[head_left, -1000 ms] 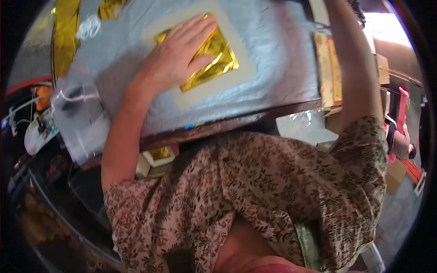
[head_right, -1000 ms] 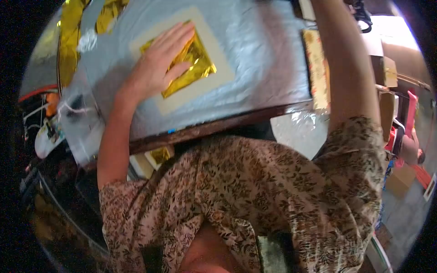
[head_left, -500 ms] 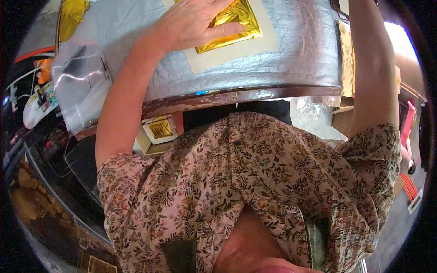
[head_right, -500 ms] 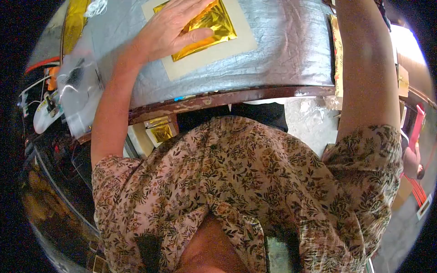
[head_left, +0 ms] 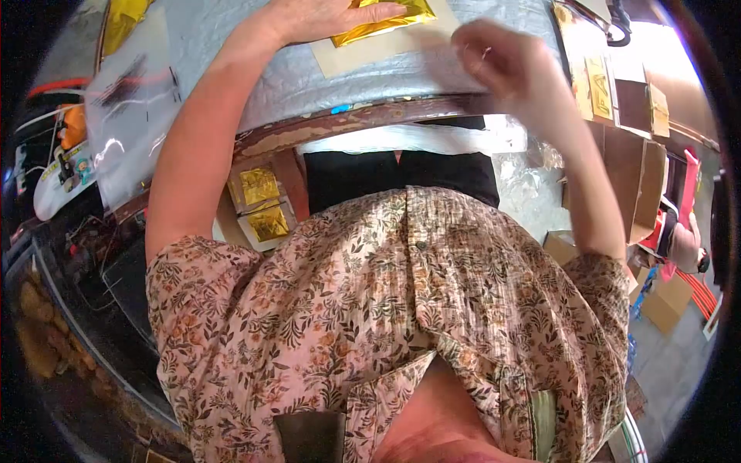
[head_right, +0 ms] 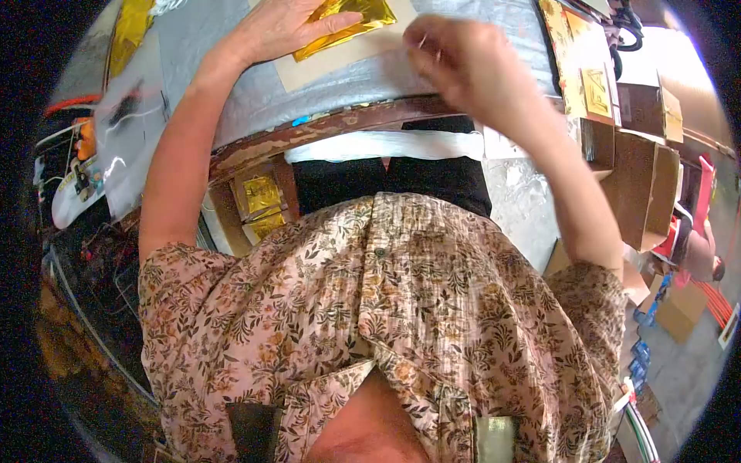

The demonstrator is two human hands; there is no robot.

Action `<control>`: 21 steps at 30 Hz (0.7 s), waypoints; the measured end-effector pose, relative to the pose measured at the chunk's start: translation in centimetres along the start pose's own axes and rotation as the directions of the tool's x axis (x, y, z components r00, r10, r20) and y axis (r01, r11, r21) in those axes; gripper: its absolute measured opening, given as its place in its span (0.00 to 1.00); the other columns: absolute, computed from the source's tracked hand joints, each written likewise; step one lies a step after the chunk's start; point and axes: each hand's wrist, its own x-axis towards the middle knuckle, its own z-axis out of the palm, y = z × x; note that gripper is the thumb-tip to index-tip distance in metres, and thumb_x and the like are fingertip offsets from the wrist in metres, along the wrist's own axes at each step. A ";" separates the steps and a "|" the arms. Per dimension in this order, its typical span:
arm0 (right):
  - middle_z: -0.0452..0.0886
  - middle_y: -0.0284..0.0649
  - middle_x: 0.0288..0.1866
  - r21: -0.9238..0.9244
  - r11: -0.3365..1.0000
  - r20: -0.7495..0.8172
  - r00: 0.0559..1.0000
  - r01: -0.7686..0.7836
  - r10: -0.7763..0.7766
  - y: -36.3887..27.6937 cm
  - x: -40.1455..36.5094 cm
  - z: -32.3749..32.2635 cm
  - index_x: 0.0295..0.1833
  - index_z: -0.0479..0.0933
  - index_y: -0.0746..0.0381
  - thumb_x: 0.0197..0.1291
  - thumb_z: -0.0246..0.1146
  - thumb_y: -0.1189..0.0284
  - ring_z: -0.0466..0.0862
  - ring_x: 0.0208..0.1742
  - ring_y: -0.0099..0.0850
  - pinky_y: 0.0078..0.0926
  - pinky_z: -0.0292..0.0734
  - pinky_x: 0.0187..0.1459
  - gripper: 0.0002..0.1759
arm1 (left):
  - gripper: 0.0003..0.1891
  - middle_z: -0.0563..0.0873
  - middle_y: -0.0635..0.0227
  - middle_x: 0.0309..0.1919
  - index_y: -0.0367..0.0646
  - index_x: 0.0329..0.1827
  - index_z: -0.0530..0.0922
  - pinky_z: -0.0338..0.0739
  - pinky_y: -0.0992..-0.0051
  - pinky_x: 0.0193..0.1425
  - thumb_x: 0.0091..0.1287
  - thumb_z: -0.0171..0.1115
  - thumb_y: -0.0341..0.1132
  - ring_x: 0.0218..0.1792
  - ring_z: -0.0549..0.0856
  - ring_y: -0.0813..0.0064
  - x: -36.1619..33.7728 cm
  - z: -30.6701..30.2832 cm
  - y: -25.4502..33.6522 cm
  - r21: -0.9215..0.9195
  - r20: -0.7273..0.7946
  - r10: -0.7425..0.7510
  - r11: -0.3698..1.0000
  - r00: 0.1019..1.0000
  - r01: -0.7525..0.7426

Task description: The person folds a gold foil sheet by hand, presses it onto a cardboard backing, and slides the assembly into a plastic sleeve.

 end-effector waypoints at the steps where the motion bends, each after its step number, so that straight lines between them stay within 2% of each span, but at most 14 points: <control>1: 0.84 0.35 0.34 -0.088 0.996 -0.015 1.000 -0.007 0.006 -0.5 -0.5 1.5 0.50 0.86 0.66 0.71 0.68 0.74 0.81 0.29 0.20 0.22 0.69 0.28 0.07 | 0.45 0.62 0.42 0.82 0.30 0.82 0.62 0.53 0.60 0.87 0.76 0.58 0.60 0.84 0.61 0.50 0.0 0.0 -0.1 -0.005 -0.001 -0.008 1.000 1.000 0.008; 2: 0.85 0.39 0.33 -0.139 0.985 -0.068 0.991 0.104 -0.114 -0.6 -0.9 2.1 0.49 0.86 0.65 0.70 0.69 0.75 0.82 0.28 0.25 0.26 0.72 0.29 0.07 | 0.44 0.63 0.42 0.82 0.29 0.81 0.62 0.54 0.60 0.87 0.76 0.58 0.60 0.84 0.61 0.50 0.2 0.0 0.2 -0.011 -0.001 -0.013 1.000 1.000 0.013; 3: 0.85 0.39 0.33 -0.137 0.985 -0.071 0.991 0.102 -0.112 -0.6 -0.9 2.9 0.49 0.86 0.65 0.70 0.69 0.75 0.82 0.28 0.25 0.26 0.72 0.29 0.07 | 0.44 0.63 0.42 0.82 0.29 0.81 0.62 0.54 0.60 0.87 0.76 0.58 0.60 0.84 0.61 0.50 0.2 0.0 0.1 -0.010 0.002 -0.011 1.000 1.000 0.011; 5: 0.86 0.43 0.34 -0.235 0.962 -0.187 0.965 0.140 -0.186 -0.6 -1.3 4.2 0.48 0.86 0.65 0.69 0.69 0.74 0.85 0.28 0.34 0.30 0.76 0.31 0.07 | 0.44 0.63 0.43 0.82 0.30 0.81 0.62 0.53 0.60 0.87 0.76 0.58 0.60 0.84 0.60 0.50 0.4 0.0 0.2 0.019 0.016 -0.002 1.000 1.000 0.001; 6: 0.87 0.46 0.34 -0.270 0.957 -0.211 0.964 0.103 -0.163 -0.9 -1.3 4.6 0.47 0.86 0.63 0.69 0.70 0.73 0.87 0.30 0.43 0.34 0.80 0.33 0.07 | 0.44 0.63 0.43 0.82 0.30 0.81 0.62 0.53 0.60 0.87 0.76 0.58 0.60 0.84 0.60 0.50 0.5 -0.1 0.3 0.021 0.016 0.003 1.000 1.000 -0.004; 9: 0.88 0.45 0.33 -0.344 0.933 -0.237 0.953 0.102 -0.191 -0.7 -0.7 5.9 0.47 0.87 0.61 0.68 0.70 0.70 0.89 0.32 0.44 0.36 0.82 0.34 0.07 | 0.44 0.63 0.42 0.82 0.29 0.81 0.63 0.53 0.60 0.87 0.76 0.58 0.60 0.84 0.60 0.50 0.4 -0.3 0.0 0.017 0.014 -0.005 1.000 1.000 0.005; 13: 0.88 0.45 0.33 -0.320 0.943 -0.246 0.953 0.091 -0.175 -0.8 -0.6 6.2 0.46 0.87 0.61 0.68 0.71 0.68 0.89 0.33 0.45 0.38 0.82 0.34 0.08 | 0.45 0.63 0.42 0.82 0.29 0.81 0.62 0.53 0.60 0.88 0.76 0.59 0.61 0.84 0.60 0.50 0.3 -0.2 0.0 0.021 0.019 -0.004 1.000 1.000 0.003; 21: 0.88 0.47 0.32 -0.257 0.962 -0.240 0.959 0.086 -0.150 -0.9 -0.5 6.1 0.47 0.88 0.63 0.68 0.72 0.72 0.89 0.29 0.42 0.32 0.81 0.32 0.07 | 0.46 0.62 0.41 0.82 0.28 0.81 0.62 0.53 0.60 0.88 0.76 0.58 0.62 0.84 0.60 0.49 0.3 0.2 -0.4 0.012 0.009 0.012 1.000 1.000 -0.012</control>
